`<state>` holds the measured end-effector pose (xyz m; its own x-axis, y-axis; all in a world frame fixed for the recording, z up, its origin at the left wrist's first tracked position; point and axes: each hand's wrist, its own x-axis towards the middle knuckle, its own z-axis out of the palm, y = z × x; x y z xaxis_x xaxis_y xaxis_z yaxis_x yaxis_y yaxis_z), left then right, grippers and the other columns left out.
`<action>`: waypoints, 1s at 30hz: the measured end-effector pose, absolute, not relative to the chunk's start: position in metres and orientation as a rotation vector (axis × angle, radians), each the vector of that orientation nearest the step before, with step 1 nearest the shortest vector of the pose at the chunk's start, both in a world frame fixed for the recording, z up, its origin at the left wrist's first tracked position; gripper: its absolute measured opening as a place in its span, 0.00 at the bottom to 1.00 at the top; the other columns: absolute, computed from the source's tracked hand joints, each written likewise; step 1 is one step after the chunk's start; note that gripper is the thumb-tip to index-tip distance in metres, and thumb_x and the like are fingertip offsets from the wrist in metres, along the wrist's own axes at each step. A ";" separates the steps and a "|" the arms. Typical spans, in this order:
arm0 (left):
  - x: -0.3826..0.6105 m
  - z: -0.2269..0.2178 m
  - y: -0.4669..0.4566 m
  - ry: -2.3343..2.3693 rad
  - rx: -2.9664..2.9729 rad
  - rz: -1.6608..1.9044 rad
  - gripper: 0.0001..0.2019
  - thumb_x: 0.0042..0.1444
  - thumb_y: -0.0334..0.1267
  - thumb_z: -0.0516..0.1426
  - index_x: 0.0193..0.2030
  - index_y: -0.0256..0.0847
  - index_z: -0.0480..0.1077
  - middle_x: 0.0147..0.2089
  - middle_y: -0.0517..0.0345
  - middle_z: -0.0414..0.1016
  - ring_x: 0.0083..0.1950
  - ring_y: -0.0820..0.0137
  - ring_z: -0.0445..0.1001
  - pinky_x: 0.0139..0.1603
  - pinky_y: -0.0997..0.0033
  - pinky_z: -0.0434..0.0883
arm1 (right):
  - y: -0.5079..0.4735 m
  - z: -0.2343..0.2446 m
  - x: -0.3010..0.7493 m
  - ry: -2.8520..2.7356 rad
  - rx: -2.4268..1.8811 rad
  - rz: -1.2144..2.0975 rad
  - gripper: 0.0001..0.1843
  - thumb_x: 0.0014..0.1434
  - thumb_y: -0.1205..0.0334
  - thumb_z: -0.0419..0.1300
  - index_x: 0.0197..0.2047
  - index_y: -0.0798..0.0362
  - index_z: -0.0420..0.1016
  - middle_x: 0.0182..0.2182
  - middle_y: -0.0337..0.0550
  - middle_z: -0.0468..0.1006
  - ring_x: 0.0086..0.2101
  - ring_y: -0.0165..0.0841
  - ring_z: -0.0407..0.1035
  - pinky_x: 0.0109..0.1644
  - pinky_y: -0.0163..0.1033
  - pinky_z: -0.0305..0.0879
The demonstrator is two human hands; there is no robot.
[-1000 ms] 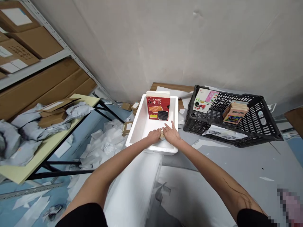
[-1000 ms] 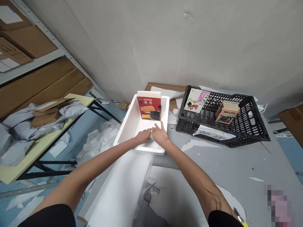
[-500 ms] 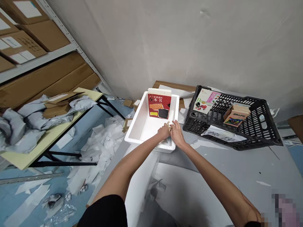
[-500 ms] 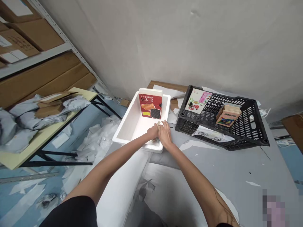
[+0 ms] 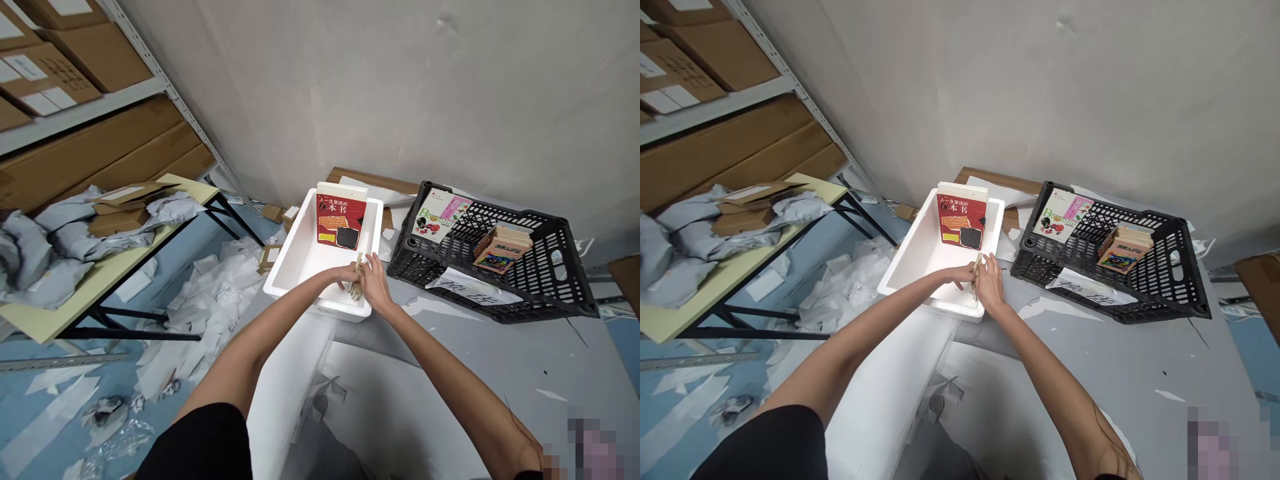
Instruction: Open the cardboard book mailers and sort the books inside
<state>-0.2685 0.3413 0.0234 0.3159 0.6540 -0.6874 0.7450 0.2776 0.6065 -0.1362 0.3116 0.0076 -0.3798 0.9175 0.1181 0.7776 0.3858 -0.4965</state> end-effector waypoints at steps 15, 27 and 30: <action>-0.274 -0.015 0.322 1.514 1.980 -0.071 0.59 0.41 0.47 0.65 0.68 0.43 0.25 0.61 0.43 0.64 0.57 0.53 0.69 0.51 0.61 0.68 | 0.352 0.038 -0.141 -3.031 -1.370 0.079 0.24 0.61 0.72 0.42 0.58 0.63 0.65 0.62 0.56 0.61 0.64 0.40 0.45 0.67 0.51 0.35; -0.286 -0.020 0.326 1.424 1.906 -0.216 0.47 0.44 0.51 0.63 0.65 0.38 0.43 0.53 0.47 0.73 0.52 0.59 0.72 0.46 0.68 0.68 | 0.390 0.036 -0.181 -3.192 -1.723 0.193 0.21 0.59 0.68 0.49 0.54 0.59 0.70 0.48 0.60 0.76 0.48 0.50 0.69 0.57 0.72 0.11; -0.285 -0.021 0.327 1.453 1.934 -0.287 0.37 0.49 0.52 0.59 0.61 0.38 0.51 0.50 0.48 0.74 0.52 0.58 0.72 0.47 0.67 0.67 | 0.390 0.035 -0.185 -3.205 -1.695 0.201 0.19 0.56 0.67 0.54 0.50 0.59 0.73 0.45 0.60 0.77 0.47 0.52 0.70 0.56 0.72 0.09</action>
